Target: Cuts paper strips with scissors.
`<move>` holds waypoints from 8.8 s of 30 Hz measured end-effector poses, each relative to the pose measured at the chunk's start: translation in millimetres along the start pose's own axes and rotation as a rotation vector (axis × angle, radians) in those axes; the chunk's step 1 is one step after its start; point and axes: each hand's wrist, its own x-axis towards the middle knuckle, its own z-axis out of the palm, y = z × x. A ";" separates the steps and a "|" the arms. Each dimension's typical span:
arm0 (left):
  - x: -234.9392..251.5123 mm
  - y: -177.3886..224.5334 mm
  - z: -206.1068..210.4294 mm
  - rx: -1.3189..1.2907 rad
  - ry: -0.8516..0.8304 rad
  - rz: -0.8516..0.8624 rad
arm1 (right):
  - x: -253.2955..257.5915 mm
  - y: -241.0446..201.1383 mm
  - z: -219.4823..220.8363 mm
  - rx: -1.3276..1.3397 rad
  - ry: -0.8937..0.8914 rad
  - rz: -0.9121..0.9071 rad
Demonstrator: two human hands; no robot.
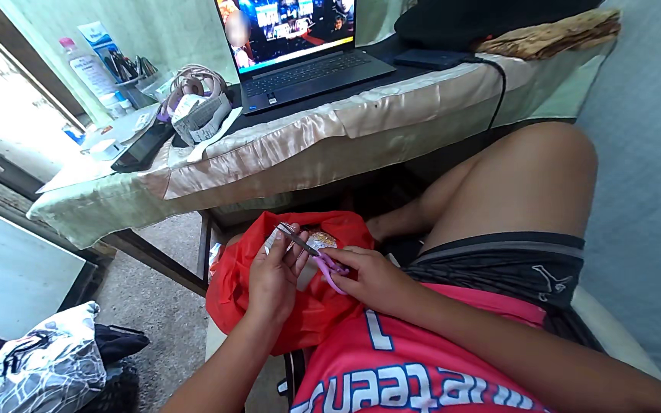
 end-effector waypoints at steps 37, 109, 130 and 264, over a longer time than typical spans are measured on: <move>-1.1 1.0 0.5 0.017 -0.027 -0.021 | 0.5 0.8 -2.2 -0.008 -0.024 0.003; 1.3 -2.5 -2.3 0.104 -0.089 -0.033 | 1.5 6.0 -4.2 0.075 -0.028 -0.032; 13.8 24.1 -29.3 1.288 -0.416 0.258 | -0.6 -3.2 -14.5 0.808 -0.337 0.361; 9.9 5.4 -6.9 0.070 -0.048 -0.017 | -1.5 14.6 -7.9 0.110 -0.024 0.006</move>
